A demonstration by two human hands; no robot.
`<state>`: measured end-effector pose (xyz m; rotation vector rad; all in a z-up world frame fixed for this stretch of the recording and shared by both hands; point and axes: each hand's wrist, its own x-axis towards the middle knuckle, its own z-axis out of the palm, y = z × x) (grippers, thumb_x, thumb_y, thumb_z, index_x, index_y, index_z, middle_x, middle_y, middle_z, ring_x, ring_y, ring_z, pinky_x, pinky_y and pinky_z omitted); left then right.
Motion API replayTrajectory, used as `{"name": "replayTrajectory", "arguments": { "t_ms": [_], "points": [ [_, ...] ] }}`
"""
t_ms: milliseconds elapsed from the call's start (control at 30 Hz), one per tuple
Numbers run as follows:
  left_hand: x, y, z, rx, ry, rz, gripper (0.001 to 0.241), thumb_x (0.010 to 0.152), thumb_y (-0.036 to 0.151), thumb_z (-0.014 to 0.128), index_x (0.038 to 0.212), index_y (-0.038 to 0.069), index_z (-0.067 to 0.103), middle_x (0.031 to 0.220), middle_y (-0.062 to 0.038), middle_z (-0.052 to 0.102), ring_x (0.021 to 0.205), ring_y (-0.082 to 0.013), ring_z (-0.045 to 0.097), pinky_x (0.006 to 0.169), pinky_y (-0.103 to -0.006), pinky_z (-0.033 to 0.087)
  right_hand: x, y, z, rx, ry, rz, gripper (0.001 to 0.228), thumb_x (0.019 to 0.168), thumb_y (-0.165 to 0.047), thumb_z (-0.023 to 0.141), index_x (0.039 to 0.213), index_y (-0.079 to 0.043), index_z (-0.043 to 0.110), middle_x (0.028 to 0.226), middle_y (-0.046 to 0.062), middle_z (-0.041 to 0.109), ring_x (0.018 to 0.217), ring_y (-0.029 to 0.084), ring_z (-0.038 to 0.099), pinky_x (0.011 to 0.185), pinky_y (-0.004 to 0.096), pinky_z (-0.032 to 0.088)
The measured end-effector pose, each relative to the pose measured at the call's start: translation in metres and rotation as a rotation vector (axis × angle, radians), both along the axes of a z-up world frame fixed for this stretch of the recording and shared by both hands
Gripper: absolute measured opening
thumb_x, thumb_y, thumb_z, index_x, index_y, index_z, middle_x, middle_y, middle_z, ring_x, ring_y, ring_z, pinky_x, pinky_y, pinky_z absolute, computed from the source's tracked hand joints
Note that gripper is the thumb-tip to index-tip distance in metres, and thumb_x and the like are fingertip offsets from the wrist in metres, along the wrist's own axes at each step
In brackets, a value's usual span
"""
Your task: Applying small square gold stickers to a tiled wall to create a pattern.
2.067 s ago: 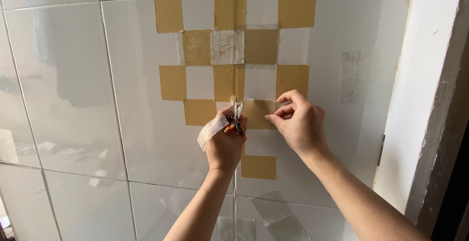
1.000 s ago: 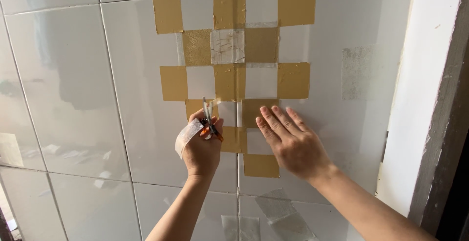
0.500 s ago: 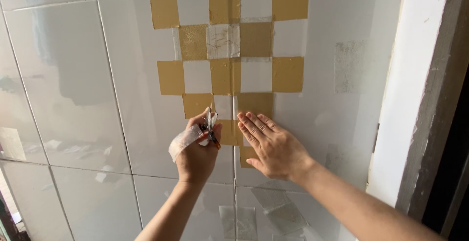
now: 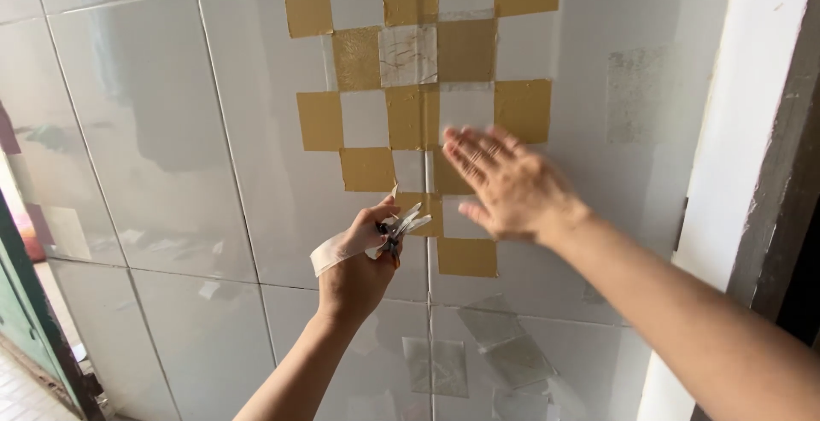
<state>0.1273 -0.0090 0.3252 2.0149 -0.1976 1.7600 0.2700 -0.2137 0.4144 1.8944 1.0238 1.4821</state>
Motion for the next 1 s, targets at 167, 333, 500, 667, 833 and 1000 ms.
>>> {"name": "replayTrajectory", "arguments": {
  "t_ms": [167, 333, 500, 667, 833, 1000],
  "points": [
    [-0.016, 0.014, -0.014, -0.007, 0.070, -0.028, 0.042, 0.074, 0.001, 0.081, 0.109, 0.023, 0.073, 0.112, 0.001, 0.081, 0.076, -0.0269, 0.078, 0.072, -0.0356, 0.062, 0.006, -0.016, -0.032, -0.138, -0.010, 0.081, 0.104, 0.088, -0.073, 0.028, 0.163, -0.004, 0.007, 0.174, 0.016, 0.002, 0.160, 0.029, 0.004, 0.130, 0.044, -0.001],
    [-0.021, 0.039, -0.025, 0.100, 0.106, 0.035, 0.050, 0.071, -0.006, 0.071, 0.111, 0.023, 0.066, 0.131, 0.011, 0.073, 0.089, -0.0045, 0.077, 0.065, -0.0173, 0.056, 0.006, -0.023, -0.026, -0.004, -0.078, 0.381, 0.096, 0.093, -0.062, 0.044, 0.163, -0.001, 0.021, 0.172, 0.016, 0.019, 0.158, 0.026, 0.023, 0.132, 0.041, 0.016],
    [-0.004, 0.039, -0.033, 0.113, 0.121, 0.167, 0.052, 0.075, 0.010, 0.077, 0.122, 0.030, 0.066, 0.086, 0.018, 0.080, 0.078, -0.0065, 0.077, 0.064, -0.0230, 0.055, -0.006, 0.008, -0.033, 0.108, 0.032, 0.352, 0.114, 0.085, -0.077, 0.027, 0.161, 0.004, 0.002, 0.173, 0.020, -0.005, 0.161, 0.033, -0.003, 0.135, 0.043, -0.001],
    [-0.028, 0.029, -0.041, 0.332, 0.171, 0.040, 0.057, 0.067, -0.001, 0.074, 0.117, 0.024, 0.065, 0.106, 0.006, 0.075, 0.083, -0.0156, 0.073, 0.064, -0.0295, 0.055, 0.019, -0.015, -0.028, -0.129, -0.061, 0.244, 0.111, 0.086, -0.082, 0.030, 0.163, -0.003, 0.024, 0.173, 0.019, 0.021, 0.158, 0.034, 0.023, 0.131, 0.048, 0.019],
    [-0.075, 0.036, -0.062, 0.603, 0.336, 0.082, 0.063, 0.066, 0.002, 0.080, 0.124, 0.020, 0.060, 0.105, 0.004, 0.075, 0.076, -0.0211, 0.071, 0.052, -0.0372, 0.053, -0.022, -0.019, -0.030, 0.138, 0.308, 0.263, 0.098, 0.095, -0.064, 0.034, 0.168, 0.000, 0.021, 0.174, 0.019, 0.019, 0.159, 0.036, 0.013, 0.125, 0.054, 0.015],
    [-0.106, 0.052, -0.101, 0.756, 0.411, 0.078, 0.048, 0.077, 0.001, 0.082, 0.116, 0.018, 0.058, 0.092, 0.005, 0.066, 0.086, -0.0121, 0.069, 0.047, -0.0333, 0.047, -0.061, 0.027, -0.088, 0.031, 0.427, 0.184, 0.097, 0.096, -0.077, 0.037, 0.155, -0.001, 0.047, 0.157, 0.019, 0.051, 0.142, 0.041, 0.048, 0.121, 0.058, 0.024]
  ]
}}
